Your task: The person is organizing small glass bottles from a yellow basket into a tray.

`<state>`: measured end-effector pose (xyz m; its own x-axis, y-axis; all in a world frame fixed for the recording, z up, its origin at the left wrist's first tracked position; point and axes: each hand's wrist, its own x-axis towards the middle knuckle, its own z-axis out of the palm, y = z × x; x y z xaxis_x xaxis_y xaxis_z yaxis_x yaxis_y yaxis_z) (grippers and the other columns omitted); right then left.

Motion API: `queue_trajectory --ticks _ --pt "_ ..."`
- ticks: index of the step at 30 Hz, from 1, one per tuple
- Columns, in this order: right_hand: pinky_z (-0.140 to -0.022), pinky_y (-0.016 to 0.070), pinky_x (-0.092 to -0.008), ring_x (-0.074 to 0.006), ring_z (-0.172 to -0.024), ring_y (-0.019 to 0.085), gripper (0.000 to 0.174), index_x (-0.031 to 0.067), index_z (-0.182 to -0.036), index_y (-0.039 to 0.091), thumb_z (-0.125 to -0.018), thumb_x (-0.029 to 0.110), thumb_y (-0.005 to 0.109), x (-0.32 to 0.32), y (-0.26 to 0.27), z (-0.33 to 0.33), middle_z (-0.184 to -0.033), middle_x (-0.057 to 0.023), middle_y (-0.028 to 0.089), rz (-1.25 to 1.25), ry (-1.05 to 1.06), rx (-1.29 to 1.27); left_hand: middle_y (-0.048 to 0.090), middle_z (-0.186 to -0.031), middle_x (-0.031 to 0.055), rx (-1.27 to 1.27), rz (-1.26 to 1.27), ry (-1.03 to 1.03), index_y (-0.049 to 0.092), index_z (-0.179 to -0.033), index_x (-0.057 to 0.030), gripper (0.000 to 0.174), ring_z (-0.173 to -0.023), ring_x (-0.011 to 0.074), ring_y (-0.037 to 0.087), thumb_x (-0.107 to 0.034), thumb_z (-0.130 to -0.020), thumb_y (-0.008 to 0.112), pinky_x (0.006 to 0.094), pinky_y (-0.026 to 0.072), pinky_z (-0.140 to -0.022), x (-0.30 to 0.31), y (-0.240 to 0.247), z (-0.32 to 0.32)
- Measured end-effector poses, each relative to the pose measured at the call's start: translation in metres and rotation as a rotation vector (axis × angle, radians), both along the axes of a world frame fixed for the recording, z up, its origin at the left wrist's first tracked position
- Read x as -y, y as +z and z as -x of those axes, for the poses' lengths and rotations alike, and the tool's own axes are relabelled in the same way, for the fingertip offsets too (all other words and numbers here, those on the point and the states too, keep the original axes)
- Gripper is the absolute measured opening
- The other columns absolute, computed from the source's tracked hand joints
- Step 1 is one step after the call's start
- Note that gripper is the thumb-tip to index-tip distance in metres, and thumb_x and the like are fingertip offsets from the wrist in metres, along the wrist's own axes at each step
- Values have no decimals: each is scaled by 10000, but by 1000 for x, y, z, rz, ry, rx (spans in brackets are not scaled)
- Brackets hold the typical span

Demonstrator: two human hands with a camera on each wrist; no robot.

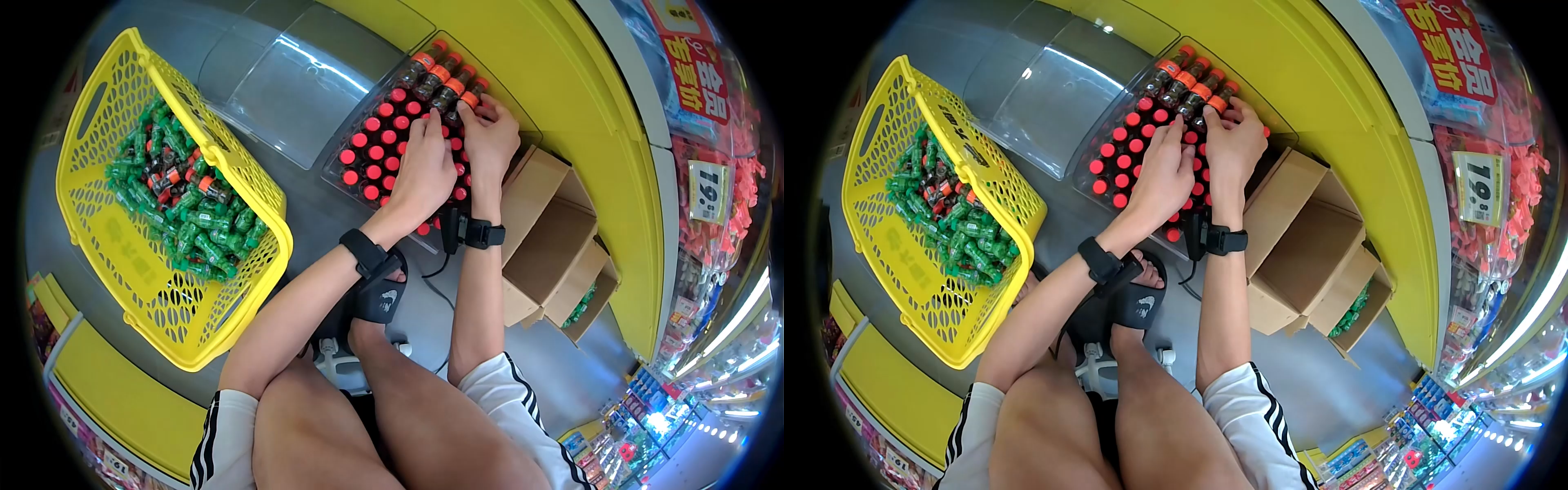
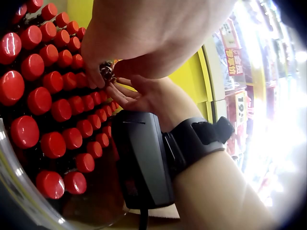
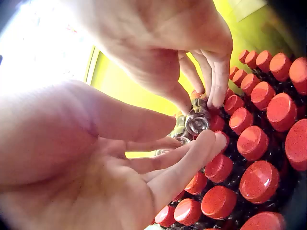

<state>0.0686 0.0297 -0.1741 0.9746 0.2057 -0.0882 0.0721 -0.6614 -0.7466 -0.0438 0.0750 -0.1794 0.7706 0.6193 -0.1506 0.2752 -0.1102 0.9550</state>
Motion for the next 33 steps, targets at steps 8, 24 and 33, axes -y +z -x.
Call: queue_trajectory --ticks 8,24,33 --pt "-798 623 -343 -202 -870 778 514 -58 -1300 705 -872 176 867 0 -2 -1 -1017 -164 798 -16 -1 -1 577 -1348 279 -13 3 -8 437 -1515 154 513 -1157 386 649 -30 -1052 556 424 544 -992 -4 -11 -4" --pt "-830 616 -347 -211 -897 786 600 -36 -1353 694 -877 286 866 5 -8 -2 -1052 -166 803 -4 26 6 732 -1255 251 44 128 62 585 -1402 126 416 -1032 279 773 4 -1005 608 357 624 -914 -3 -12 -1" --pt "-889 605 -351 -221 -956 793 643 -9 -1372 696 -862 336 883 5 -7 -3 -1100 -165 804 6 18 -13 745 -1212 262 57 98 24 579 -1411 122 422 -1019 289 784 1 -1008 613 376 626 -885 3 -21 -8"
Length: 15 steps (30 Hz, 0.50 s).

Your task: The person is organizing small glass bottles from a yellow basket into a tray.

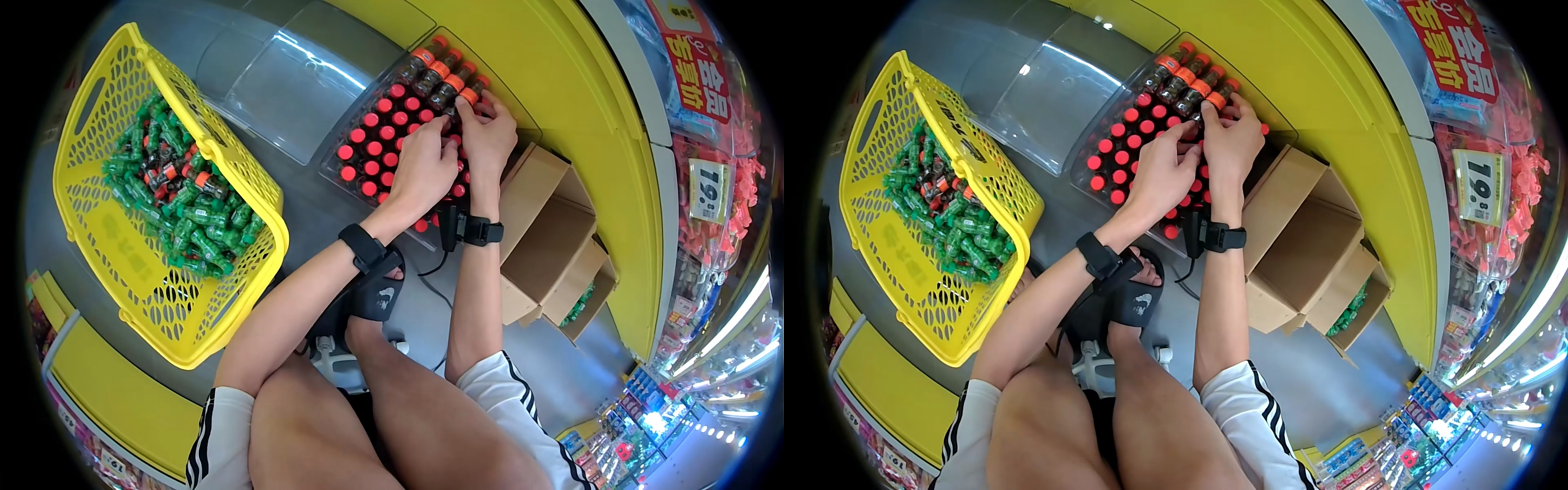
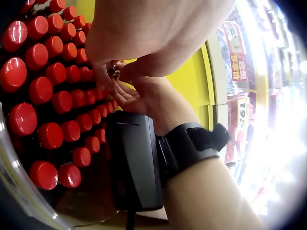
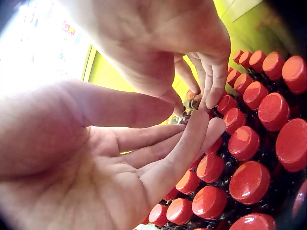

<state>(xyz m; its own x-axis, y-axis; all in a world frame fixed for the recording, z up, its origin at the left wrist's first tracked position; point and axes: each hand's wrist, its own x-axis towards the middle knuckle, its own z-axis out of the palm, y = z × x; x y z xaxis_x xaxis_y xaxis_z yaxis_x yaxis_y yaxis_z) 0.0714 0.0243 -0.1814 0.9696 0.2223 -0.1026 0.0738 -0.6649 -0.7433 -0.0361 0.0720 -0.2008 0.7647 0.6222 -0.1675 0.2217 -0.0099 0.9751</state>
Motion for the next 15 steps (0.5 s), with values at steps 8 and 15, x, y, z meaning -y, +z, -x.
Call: queue_trajectory --ticks 8,15 --pt "-900 606 -351 -222 -967 795 662 0 -1387 688 -860 351 883 3 2 -2 -1130 -168 801 1 30 -14 748 -1196 265 0 2 -14 566 -1424 129 430 -1018 292 785 9 -1012 604 375 622 -881 0 1 0" --pt "-859 614 -339 -200 -917 797 624 2 -1374 695 -872 324 876 6 0 -2 -1130 -163 801 -1 28 -23 712 -1310 261 -10 16 -9 537 -1448 141 459 -1079 289 774 15 -1012 603 374 624 -921 2 -3 2"
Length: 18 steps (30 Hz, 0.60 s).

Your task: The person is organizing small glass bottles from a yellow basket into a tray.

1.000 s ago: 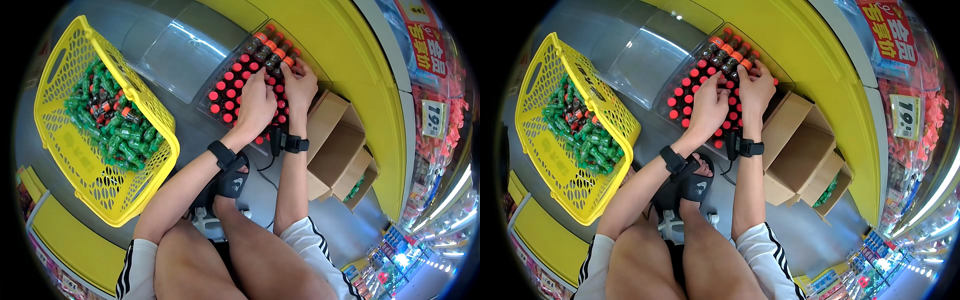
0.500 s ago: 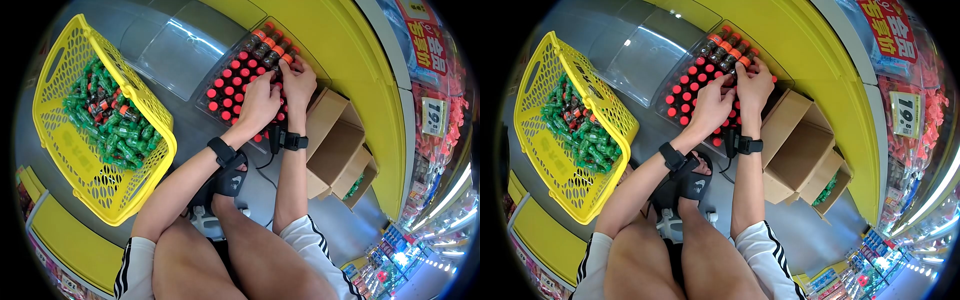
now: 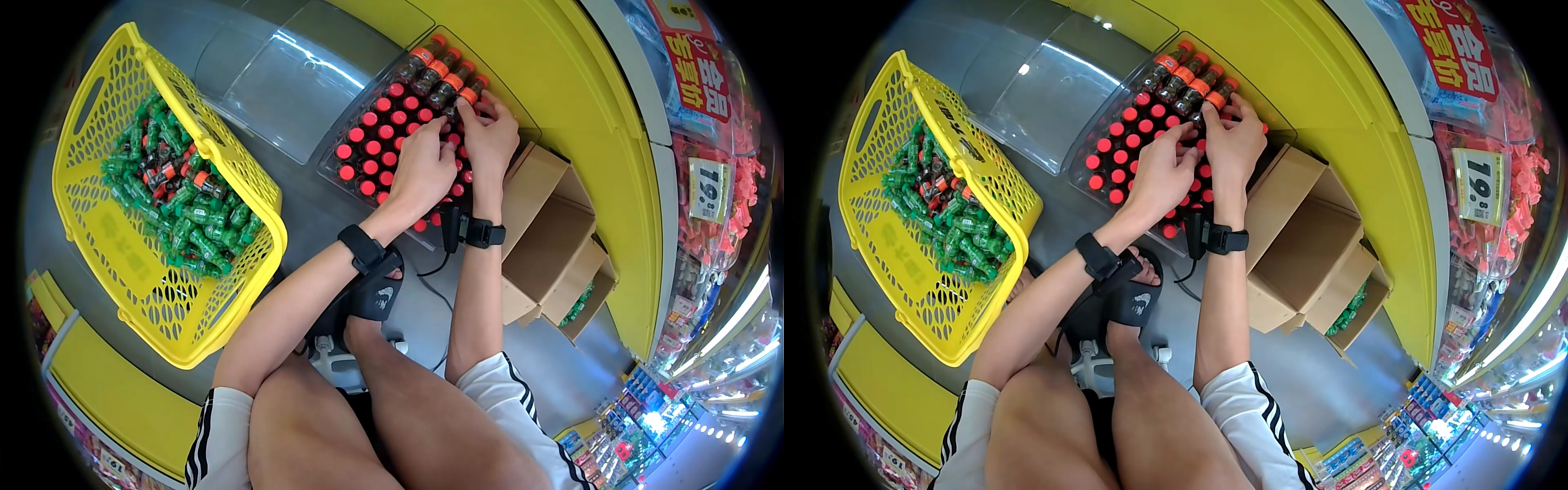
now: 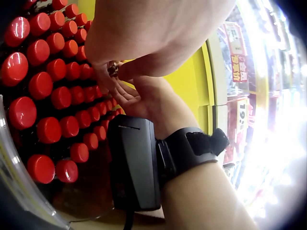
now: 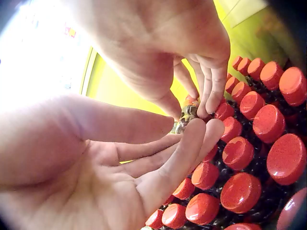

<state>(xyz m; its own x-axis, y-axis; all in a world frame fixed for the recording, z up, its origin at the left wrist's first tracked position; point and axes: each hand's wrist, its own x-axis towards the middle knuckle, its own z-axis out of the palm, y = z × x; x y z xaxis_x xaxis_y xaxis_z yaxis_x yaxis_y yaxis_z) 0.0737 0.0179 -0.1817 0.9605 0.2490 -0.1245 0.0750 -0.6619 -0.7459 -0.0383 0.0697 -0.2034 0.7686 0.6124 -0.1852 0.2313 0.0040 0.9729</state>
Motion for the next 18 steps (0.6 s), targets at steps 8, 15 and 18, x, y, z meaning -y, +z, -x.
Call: queue_trajectory --ticks 8,15,18 --pt "-827 616 -324 -188 -867 798 570 1 -1359 705 -891 286 864 3 -5 -2 -1119 -162 802 -10 1 24 687 -1285 336 50 74 21 581 -1367 170 440 -1209 464 668 -3 -963 588 489 507 -1077 2 4 0" --pt "-833 619 -345 -215 -901 797 538 -18 -1336 709 -897 258 849 3 -5 -3 -1108 -176 799 -8 -7 31 676 -1287 342 71 97 3 554 -1397 180 478 -1110 413 713 15 -951 595 464 539 -1028 1 2 -1" --pt "-852 621 -370 -250 -936 797 512 -36 -1321 709 -900 226 834 1 -12 -7 -1091 -190 796 -65 -9 24 662 -1347 304 32 123 -33 524 -1445 156 489 -1100 342 742 18 -982 605 412 589 -977 -4 9 -1"
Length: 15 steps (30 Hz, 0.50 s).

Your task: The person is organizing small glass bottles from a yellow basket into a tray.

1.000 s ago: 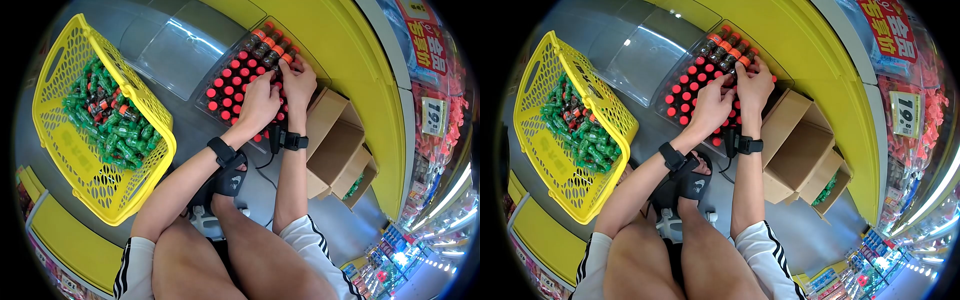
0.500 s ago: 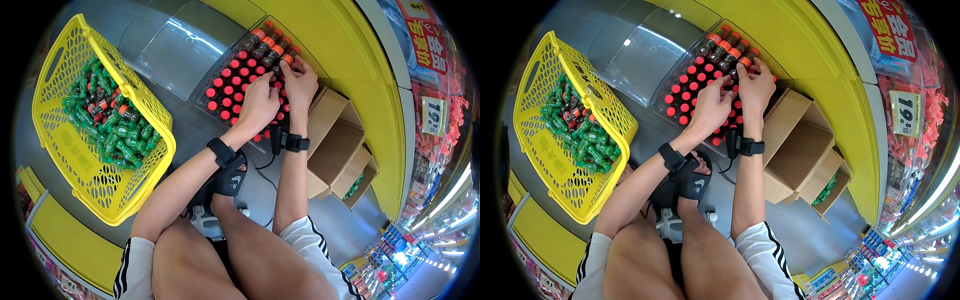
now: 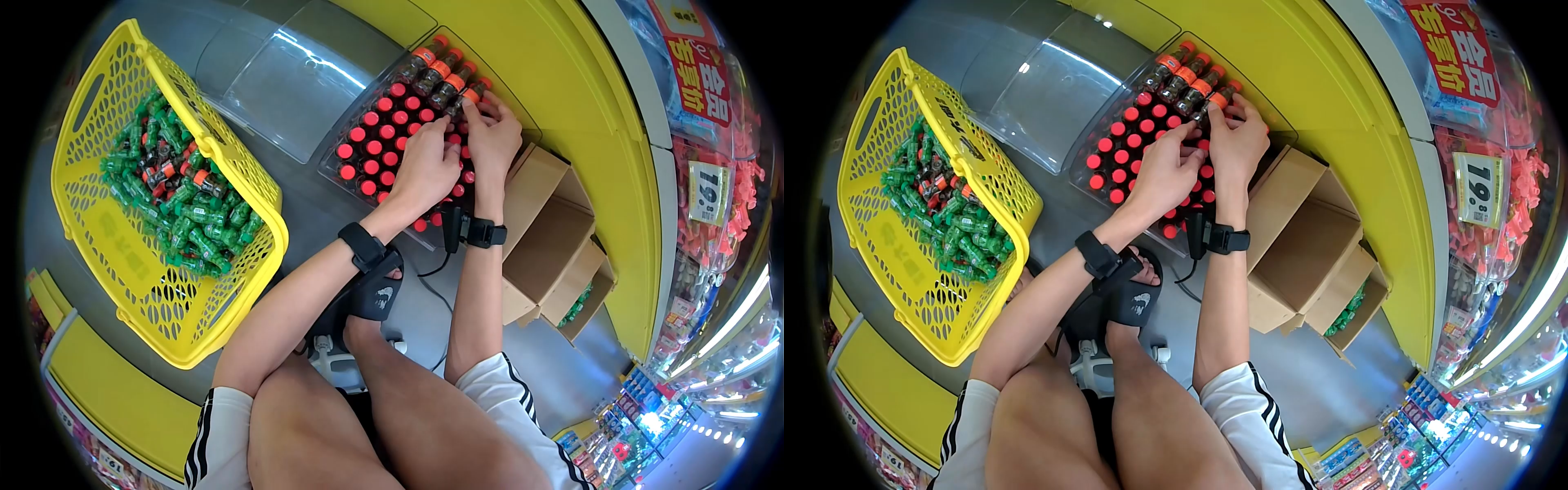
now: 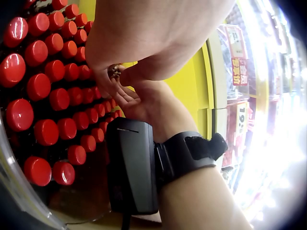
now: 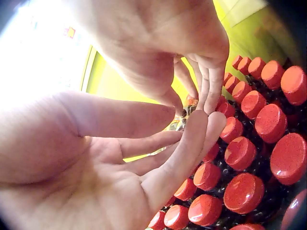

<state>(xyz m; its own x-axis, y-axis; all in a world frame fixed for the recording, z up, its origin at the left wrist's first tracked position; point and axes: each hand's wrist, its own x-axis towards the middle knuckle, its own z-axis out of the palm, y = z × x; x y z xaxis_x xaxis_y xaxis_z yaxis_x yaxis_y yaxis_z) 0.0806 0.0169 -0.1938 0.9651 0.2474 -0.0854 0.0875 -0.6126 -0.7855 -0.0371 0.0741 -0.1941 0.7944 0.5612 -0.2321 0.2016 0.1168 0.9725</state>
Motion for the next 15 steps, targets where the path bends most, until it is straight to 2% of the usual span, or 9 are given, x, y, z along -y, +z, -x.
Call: queue_trajectory --ticks 1,5,11,15 --pt "-856 621 -372 -251 -943 796 505 -37 -1319 710 -900 216 835 0 -4 -2 -1093 -195 795 -48 -4 -3 654 -1404 265 -34 -4 -28 504 -1484 128 493 -1140 297 752 12 -1018 614 373 625 -953 -1 1 0" --pt "-860 619 -370 -247 -951 793 487 -35 -1310 714 -898 190 839 2 -8 -4 -1093 -199 794 -58 -10 -10 653 -1402 263 -36 -21 -35 491 -1495 128 509 -1129 295 754 16 -1015 621 372 626 -952 0 3 1" --pt "-863 618 -365 -240 -964 789 464 -31 -1298 720 -894 162 845 1 -8 -1 -1120 -200 791 -106 -29 -14 580 -1476 276 13 -9 -35 472 -1493 150 521 -1177 297 730 45 -1004 615 357 626 -963 4 1 2" --pt "-874 620 -365 -243 -981 788 462 -34 -1297 716 -897 160 843 2 -12 -1 -1136 -199 790 -137 -38 -11 549 -1495 292 9 -92 -58 457 -1497 160 532 -1202 303 717 53 -998 610 355 625 -968 5 1 1"
